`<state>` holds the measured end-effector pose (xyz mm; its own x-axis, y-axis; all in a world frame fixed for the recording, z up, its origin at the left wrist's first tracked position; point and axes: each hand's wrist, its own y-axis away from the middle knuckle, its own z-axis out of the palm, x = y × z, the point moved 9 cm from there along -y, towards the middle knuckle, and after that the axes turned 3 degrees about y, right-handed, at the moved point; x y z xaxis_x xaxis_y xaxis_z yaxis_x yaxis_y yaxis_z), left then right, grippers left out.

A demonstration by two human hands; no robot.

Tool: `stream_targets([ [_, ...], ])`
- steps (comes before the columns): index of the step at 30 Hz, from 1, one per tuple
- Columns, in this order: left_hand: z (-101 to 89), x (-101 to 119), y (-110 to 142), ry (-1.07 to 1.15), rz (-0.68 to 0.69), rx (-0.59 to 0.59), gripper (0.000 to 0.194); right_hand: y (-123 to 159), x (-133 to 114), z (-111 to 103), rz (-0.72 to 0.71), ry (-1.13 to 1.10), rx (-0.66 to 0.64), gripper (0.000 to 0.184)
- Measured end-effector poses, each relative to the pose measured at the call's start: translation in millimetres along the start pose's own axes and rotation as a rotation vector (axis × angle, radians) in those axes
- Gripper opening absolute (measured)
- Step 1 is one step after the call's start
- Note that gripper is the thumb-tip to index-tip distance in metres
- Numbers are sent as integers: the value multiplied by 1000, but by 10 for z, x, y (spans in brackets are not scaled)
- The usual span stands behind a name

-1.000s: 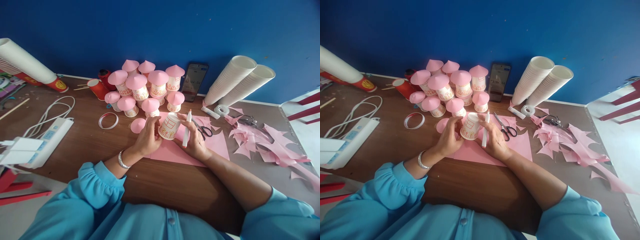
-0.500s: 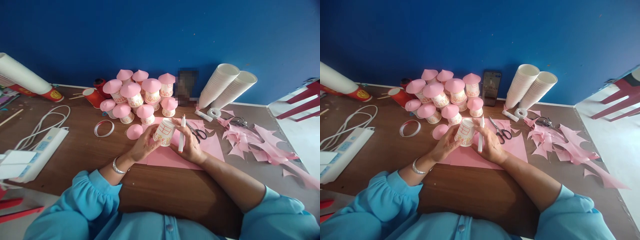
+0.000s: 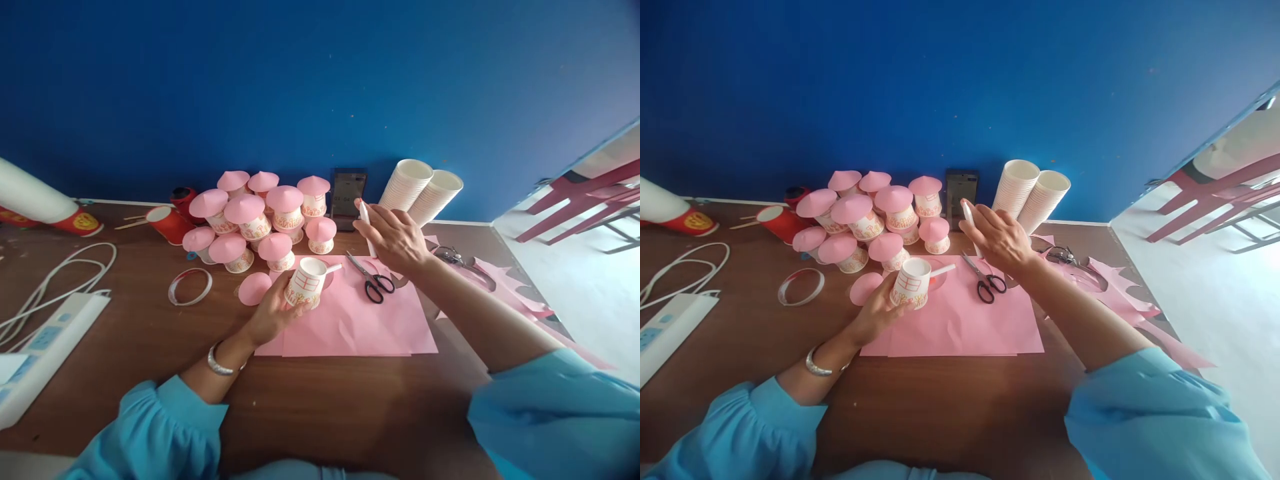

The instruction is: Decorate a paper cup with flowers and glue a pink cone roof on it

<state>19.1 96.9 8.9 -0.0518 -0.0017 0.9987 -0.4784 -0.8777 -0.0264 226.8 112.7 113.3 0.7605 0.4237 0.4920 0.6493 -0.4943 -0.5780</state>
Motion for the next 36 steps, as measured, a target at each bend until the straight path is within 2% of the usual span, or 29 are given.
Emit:
stream_targets([
  [2, -9, -30, 8, -26, -9, 2, 55, -42, 109, 234, -49, 77, -55, 35],
  [5, -19, -62, 19, -16, -24, -2, 60, -91, 199, 501, -61, 60, -96, 44],
  [9, -26, -60, 21, -45, -32, -3, 60, -125, 205, 659, -76, 75, -91, 45],
  [16, -1, -42, 21, -22, 6, -33, 55, -86, 187, 727, -94, 54, -89, 46],
  [24, -53, -114, 27, -72, -22, -16, 55, -67, 310, 778, -49, -144, -144, 60],
  [30, -29, -84, 24, -48, -38, -12, 56, -90, 324, 730, -72, -68, -121, 53],
  [36, -44, -95, 29, -73, -45, -11, 59, -85, 301, 726, -56, -111, -110, 51],
])
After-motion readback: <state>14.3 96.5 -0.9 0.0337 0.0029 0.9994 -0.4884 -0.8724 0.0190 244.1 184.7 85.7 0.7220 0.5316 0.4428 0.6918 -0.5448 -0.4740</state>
